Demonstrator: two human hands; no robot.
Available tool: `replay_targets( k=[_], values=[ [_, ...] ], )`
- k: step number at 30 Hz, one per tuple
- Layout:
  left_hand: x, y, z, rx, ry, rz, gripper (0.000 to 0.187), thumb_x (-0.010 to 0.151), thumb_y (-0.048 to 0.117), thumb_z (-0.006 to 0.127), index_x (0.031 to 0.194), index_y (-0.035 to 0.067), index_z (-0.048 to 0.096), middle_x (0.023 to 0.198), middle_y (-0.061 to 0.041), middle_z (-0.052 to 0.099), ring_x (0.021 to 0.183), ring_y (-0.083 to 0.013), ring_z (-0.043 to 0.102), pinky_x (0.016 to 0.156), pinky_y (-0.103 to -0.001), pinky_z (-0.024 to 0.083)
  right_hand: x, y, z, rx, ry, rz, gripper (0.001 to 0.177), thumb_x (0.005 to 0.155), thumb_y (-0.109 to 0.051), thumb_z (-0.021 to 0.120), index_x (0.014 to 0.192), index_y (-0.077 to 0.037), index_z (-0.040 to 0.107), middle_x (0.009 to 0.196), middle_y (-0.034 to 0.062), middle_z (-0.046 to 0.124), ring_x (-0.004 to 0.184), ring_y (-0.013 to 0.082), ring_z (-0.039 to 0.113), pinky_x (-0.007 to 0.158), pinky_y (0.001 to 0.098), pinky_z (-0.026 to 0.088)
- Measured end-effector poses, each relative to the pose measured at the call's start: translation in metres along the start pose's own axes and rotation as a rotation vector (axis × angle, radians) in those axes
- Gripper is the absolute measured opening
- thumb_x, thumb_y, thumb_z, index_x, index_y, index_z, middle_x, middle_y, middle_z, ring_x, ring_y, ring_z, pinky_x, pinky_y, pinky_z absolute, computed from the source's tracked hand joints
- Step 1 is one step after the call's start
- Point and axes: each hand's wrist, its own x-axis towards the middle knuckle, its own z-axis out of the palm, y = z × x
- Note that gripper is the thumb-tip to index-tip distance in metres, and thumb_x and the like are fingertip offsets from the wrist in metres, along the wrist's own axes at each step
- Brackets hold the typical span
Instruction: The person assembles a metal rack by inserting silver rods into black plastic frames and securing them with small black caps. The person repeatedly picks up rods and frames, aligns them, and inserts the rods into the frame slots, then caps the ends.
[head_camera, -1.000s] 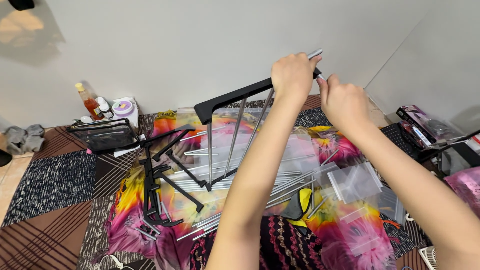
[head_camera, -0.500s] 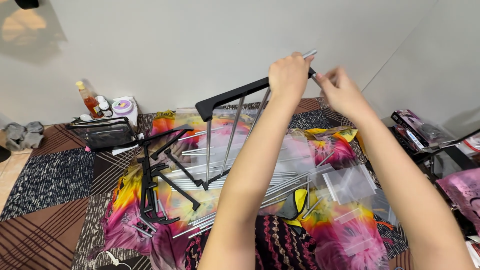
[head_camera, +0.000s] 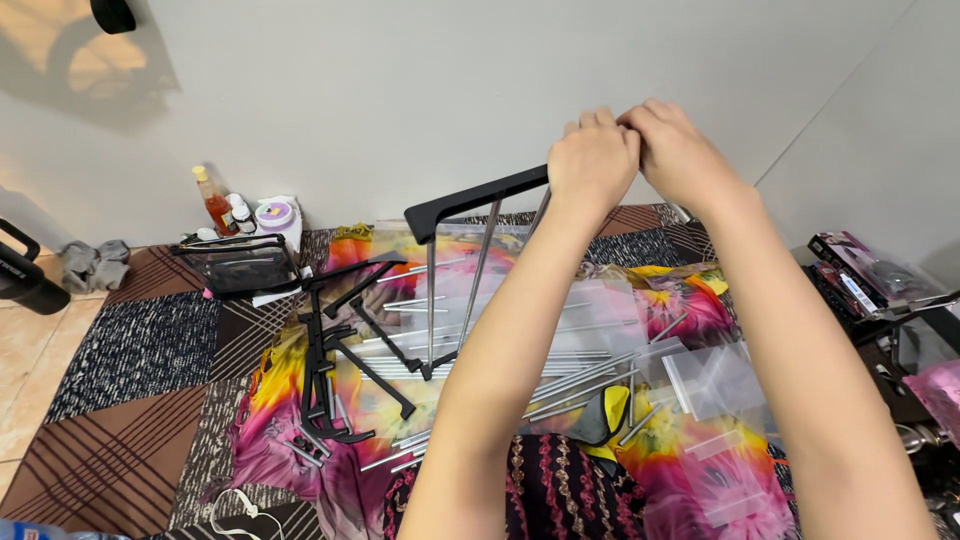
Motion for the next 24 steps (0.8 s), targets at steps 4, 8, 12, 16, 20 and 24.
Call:
replay_targets(
  k=[4, 8, 12, 16, 20, 24],
  values=[
    [0.002, -0.002, -0.013, -0.182, 0.183, 0.018, 0.031, 0.092, 0.029, 0.053, 0.106, 0.002, 0.058, 0.112, -0.016, 0.058, 0.107, -0.0342, 0.06, 0.077, -0.048, 0.056, -0.012, -0.007, -0.008, -0.036, 0.116, 0.211, 0.019, 0.107, -0.007, 0.05, 0.119, 0.006, 0.059, 0.115, 0.0276, 0.065, 0.111, 0.0446, 0.061, 0.094, 0.0515, 0.048],
    [0.006, -0.011, -0.04, -0.411, 0.312, 0.089, 0.023, 0.094, 0.021, 0.055, 0.108, 0.003, 0.056, 0.113, -0.014, 0.055, 0.109, -0.0351, 0.057, 0.086, -0.049, 0.053, -0.024, -0.019, -0.005, 0.082, -0.032, 0.402, 0.031, 0.109, -0.023, 0.058, 0.112, 0.006, 0.05, 0.089, 0.0305, 0.065, 0.087, 0.0473, 0.065, 0.08, 0.0536, 0.051],
    [-0.011, -0.005, -0.076, -0.363, 0.358, 0.13, 0.019, 0.092, 0.02, 0.057, 0.105, 0.007, 0.06, 0.115, -0.011, 0.057, 0.11, -0.0326, 0.059, 0.093, -0.048, 0.051, -0.031, -0.017, 0.015, 0.002, 0.002, 0.242, 0.03, 0.102, -0.017, 0.065, 0.107, 0.006, 0.047, 0.088, 0.0289, 0.067, 0.082, 0.0495, 0.066, 0.071, 0.0547, 0.051],
    [-0.045, -0.048, -0.133, -0.157, 0.354, 0.127, 0.024, 0.093, 0.03, 0.062, 0.103, 0.009, 0.064, 0.113, -0.011, 0.062, 0.112, -0.0322, 0.06, 0.092, -0.05, 0.045, -0.03, 0.005, 0.025, 0.018, 0.123, 0.135, 0.019, 0.099, -0.006, 0.061, 0.112, 0.001, 0.049, 0.096, 0.0226, 0.072, 0.087, 0.0473, 0.068, 0.072, 0.0539, 0.052],
    [-0.051, -0.119, -0.181, -0.104, 0.041, -0.234, 0.048, 0.101, 0.052, 0.053, 0.111, 0.006, 0.064, 0.11, -0.014, 0.068, 0.111, -0.0329, 0.064, 0.097, -0.046, 0.046, -0.026, 0.029, 0.033, 0.038, 0.096, 0.225, 0.024, 0.104, -0.014, 0.069, 0.11, 0.001, 0.05, 0.089, 0.0258, 0.066, 0.087, 0.0487, 0.065, 0.072, 0.0527, 0.05],
    [-0.064, -0.132, -0.169, -0.554, -0.146, -0.469, 0.062, 0.099, 0.061, 0.043, 0.11, 0.003, 0.065, 0.099, -0.019, 0.071, 0.099, -0.034, 0.071, 0.093, -0.041, 0.053, -0.008, 0.044, 0.043, 0.093, 0.13, 0.153, 0.024, 0.102, -0.012, 0.069, 0.111, 0.001, 0.05, 0.093, 0.0233, 0.068, 0.088, 0.044, 0.067, 0.073, 0.0491, 0.051]
  ],
)
